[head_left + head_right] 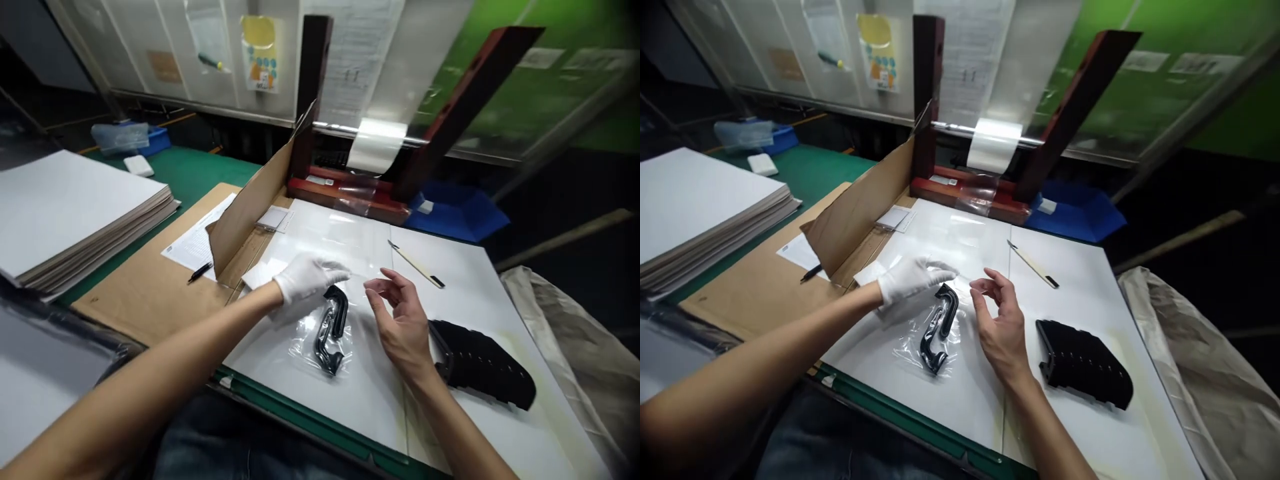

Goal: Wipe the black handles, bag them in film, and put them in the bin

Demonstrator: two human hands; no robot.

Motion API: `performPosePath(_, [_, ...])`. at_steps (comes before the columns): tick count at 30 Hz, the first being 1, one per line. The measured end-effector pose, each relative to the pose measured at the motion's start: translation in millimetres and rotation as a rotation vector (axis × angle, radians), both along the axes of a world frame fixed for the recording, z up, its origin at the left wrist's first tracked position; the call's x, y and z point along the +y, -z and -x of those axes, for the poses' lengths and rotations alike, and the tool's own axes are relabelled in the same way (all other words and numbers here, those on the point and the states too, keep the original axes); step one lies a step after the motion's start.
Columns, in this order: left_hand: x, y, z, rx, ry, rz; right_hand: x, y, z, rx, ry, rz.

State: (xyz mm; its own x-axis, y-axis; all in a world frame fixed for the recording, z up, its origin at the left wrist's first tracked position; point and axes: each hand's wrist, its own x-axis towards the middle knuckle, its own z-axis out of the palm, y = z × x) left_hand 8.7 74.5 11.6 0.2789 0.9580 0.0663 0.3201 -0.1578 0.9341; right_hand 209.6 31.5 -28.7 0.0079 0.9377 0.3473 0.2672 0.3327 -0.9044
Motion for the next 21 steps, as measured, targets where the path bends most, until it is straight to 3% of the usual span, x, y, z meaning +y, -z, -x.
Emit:
performPosePath(5, [-21, 5.5, 0, 0.020, -0.029, -0.001, 4, -10.8, -3, -0.054, 0.034, -0.113])
performPosePath(10, [-33, 18.9, 6, 0.079, 0.037, -0.184, -10, -21.4, -6, -0.220, -0.054, -0.211])
performPosePath(16, [-61, 18.1, 15, 0.281, 0.316, -0.447, -49, 0.8, -16, -0.423, -0.254, -0.330])
performPosePath(21, [-93, 18.6, 30, 0.417, 0.377, -0.521, -76, 14.4, -20, -0.517, -0.296, -0.341])
